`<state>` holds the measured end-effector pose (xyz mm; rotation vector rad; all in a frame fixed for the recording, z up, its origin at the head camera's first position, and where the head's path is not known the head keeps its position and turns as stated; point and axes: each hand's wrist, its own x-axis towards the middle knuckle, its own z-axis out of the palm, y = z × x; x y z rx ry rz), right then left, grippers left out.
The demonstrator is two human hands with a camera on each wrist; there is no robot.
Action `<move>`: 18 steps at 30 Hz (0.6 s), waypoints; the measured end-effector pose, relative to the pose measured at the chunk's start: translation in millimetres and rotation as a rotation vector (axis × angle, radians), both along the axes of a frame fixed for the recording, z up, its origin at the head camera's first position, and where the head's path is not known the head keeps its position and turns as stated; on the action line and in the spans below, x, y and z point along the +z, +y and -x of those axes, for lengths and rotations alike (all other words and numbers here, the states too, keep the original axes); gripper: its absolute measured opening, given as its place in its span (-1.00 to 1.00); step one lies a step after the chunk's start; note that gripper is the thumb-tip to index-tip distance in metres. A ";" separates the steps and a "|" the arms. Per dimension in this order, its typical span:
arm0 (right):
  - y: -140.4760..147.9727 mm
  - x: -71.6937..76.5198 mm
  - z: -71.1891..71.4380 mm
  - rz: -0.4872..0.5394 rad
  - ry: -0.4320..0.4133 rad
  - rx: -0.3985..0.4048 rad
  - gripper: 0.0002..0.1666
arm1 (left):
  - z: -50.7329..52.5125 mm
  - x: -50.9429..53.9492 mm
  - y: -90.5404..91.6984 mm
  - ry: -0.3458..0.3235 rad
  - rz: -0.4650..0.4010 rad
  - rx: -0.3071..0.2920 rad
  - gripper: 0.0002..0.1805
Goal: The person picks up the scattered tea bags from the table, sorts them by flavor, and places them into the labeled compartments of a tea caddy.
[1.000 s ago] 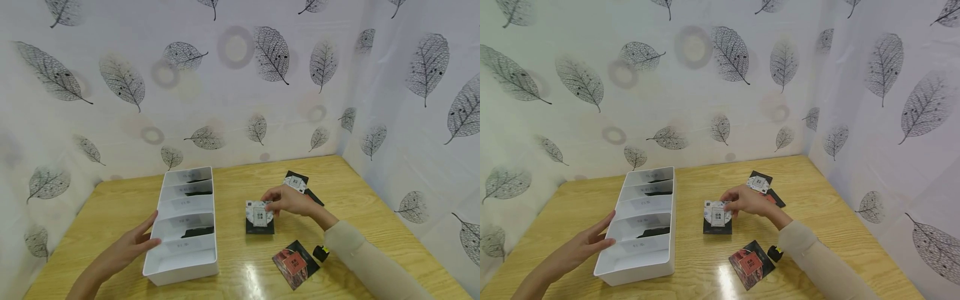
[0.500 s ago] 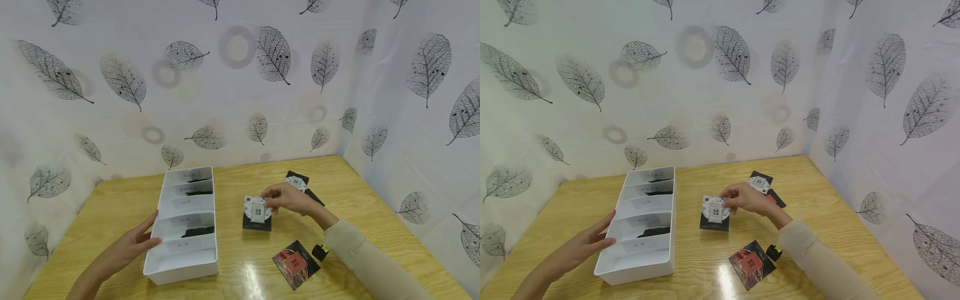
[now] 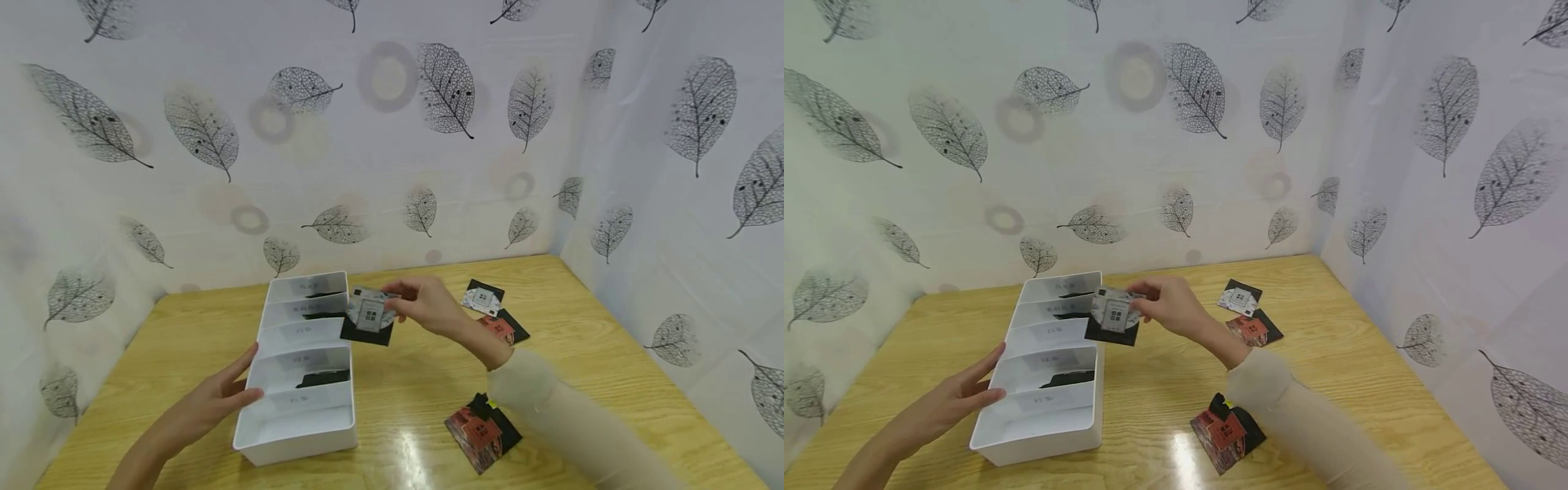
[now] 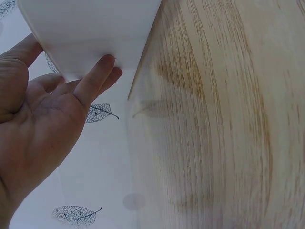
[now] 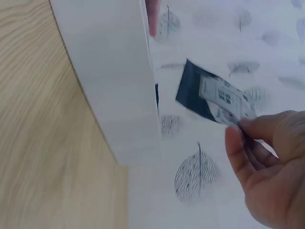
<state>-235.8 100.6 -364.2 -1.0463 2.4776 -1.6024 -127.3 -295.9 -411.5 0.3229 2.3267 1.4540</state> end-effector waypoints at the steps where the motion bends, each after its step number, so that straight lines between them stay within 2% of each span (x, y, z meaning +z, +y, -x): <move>1: -9.1 3.3 -1.8 0.019 0.048 -0.009 -0.73 | -0.1 0.1 0.2 0.001 -0.001 0.000 -0.09; 6: -48.3 10.3 -6.6 0.048 0.356 -0.037 -0.78 | -0.5 0.4 1.0 -0.009 0.001 0.002 -0.08; 10: -71.6 4.9 -9.5 0.014 0.574 -0.032 -0.77 | -0.1 0.6 1.3 -0.031 0.003 0.004 -0.08; 14: -88.1 -7.4 -14.1 -0.042 0.729 -0.015 -0.78 | 0.4 1.2 1.2 -0.042 -0.001 0.004 -0.08; 18: -96.9 -22.6 -16.8 -0.135 0.811 0.007 -0.81 | 0.4 2.3 1.3 -0.043 -0.001 0.004 -0.08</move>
